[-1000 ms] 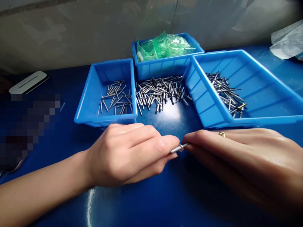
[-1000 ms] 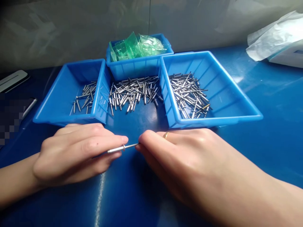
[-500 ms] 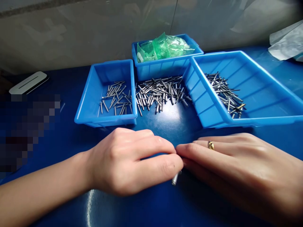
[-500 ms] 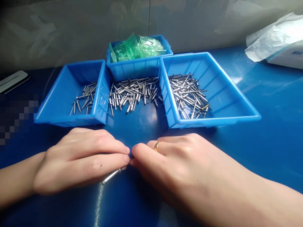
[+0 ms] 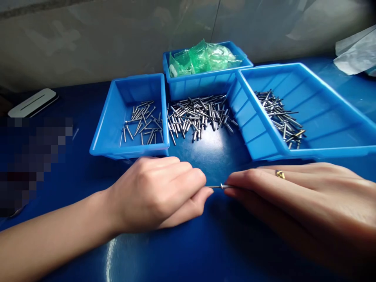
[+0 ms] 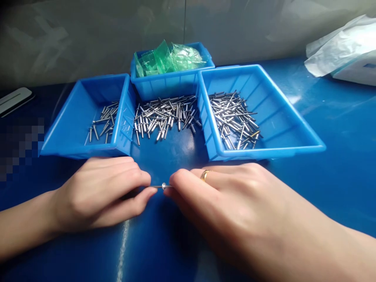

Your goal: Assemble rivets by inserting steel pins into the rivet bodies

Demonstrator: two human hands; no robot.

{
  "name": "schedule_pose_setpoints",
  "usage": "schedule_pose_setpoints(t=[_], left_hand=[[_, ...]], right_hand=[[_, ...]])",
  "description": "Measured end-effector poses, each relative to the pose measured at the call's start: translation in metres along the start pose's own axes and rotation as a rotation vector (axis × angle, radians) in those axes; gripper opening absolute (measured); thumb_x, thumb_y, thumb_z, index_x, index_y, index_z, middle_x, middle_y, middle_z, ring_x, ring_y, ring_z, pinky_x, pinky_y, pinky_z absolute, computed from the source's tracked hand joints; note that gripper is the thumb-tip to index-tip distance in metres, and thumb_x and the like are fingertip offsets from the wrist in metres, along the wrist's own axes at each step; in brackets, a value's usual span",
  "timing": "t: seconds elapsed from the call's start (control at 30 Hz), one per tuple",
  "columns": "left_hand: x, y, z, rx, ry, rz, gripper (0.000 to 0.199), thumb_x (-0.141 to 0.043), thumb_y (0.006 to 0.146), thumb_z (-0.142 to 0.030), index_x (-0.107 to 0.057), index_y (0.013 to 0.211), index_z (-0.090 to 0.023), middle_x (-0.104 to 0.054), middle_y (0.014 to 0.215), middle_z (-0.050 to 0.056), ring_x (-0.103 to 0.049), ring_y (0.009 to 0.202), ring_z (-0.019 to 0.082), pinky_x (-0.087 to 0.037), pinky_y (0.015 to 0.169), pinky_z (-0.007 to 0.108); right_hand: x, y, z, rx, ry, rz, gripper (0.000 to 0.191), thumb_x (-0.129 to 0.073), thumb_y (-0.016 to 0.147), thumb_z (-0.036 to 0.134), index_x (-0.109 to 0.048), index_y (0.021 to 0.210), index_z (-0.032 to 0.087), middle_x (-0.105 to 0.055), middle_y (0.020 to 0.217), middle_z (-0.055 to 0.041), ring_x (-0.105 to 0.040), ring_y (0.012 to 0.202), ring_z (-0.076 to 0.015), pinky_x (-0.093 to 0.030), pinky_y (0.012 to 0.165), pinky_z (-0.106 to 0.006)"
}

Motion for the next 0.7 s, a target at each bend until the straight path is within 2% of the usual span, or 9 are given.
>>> schedule_pose_setpoints(t=[0.07, 0.2, 0.37, 0.5, 0.6, 0.7], left_hand=[[0.000, 0.001, -0.001, -0.003, 0.021, 0.004, 0.048, -0.058, 0.132, -0.011, -0.077, 0.089, -0.020, -0.076, 0.074, -0.002, -0.068, 0.060, 0.016, -0.056, 0.062, 0.033], [0.001, 0.001, -0.002, 0.001, 0.015, 0.027, 0.047, -0.057, 0.134, -0.009, -0.078, 0.092, -0.019, -0.076, 0.074, -0.003, -0.064, 0.057, 0.015, -0.051, 0.058, 0.035], [0.002, 0.000, 0.001, -0.015, 0.013, 0.024, 0.051, -0.052, 0.138, -0.013, -0.077, 0.093, -0.018, -0.076, 0.075, -0.002, -0.067, 0.058, 0.015, -0.051, 0.058, 0.035], [0.003, 0.000, 0.002, -0.017, 0.015, 0.023, 0.054, -0.050, 0.138, -0.013, -0.077, 0.091, -0.018, -0.073, 0.073, -0.002, -0.067, 0.058, 0.014, -0.051, 0.058, 0.034], [0.003, 0.000, 0.000, -0.016, 0.015, 0.000, 0.052, -0.054, 0.136, -0.014, -0.078, 0.090, -0.018, -0.075, 0.074, -0.001, -0.068, 0.058, 0.015, -0.052, 0.058, 0.034], [0.002, 0.000, -0.001, -0.016, 0.016, -0.003, 0.049, -0.055, 0.134, -0.011, -0.080, 0.093, -0.017, -0.080, 0.077, 0.000, -0.068, 0.059, 0.016, -0.053, 0.059, 0.035]], right_hand=[[0.001, -0.002, -0.001, 0.015, -0.022, -0.021, 0.038, -0.044, 0.136, 0.017, -0.063, 0.105, 0.031, -0.090, 0.098, -0.0047, -0.076, 0.063, -0.0211, -0.047, 0.055, -0.038], [0.000, -0.002, -0.003, 0.027, -0.006, -0.039, 0.038, -0.047, 0.134, 0.015, -0.065, 0.104, 0.031, -0.088, 0.092, -0.0029, -0.069, 0.055, -0.0197, -0.046, 0.054, -0.039], [-0.008, -0.001, -0.005, 0.060, 0.021, -0.032, 0.037, -0.051, 0.133, 0.015, -0.071, 0.104, 0.028, -0.092, 0.100, -0.0063, -0.083, 0.070, -0.0235, -0.047, 0.055, -0.037], [-0.006, 0.003, -0.005, 0.064, -0.002, -0.124, 0.036, -0.051, 0.135, 0.017, -0.073, 0.108, 0.028, -0.089, 0.092, -0.0035, -0.078, 0.062, -0.0214, -0.045, 0.055, -0.037], [-0.004, 0.008, -0.007, 0.027, -0.013, -0.112, 0.042, -0.047, 0.137, 0.019, -0.070, 0.103, 0.028, -0.085, 0.085, -0.0029, -0.074, 0.057, -0.0212, -0.046, 0.057, -0.038], [-0.001, 0.012, -0.006, 0.038, -0.040, -0.108, 0.050, -0.039, 0.143, 0.030, -0.067, 0.101, 0.029, -0.087, 0.086, -0.0040, -0.075, 0.055, -0.0201, -0.046, 0.054, -0.037]])
Point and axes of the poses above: each hand's wrist, its own y-axis towards the middle knuckle, its own x-axis out of the back of the hand, z = x × y, the point moved 6 cm from there along y, towards the middle knuckle
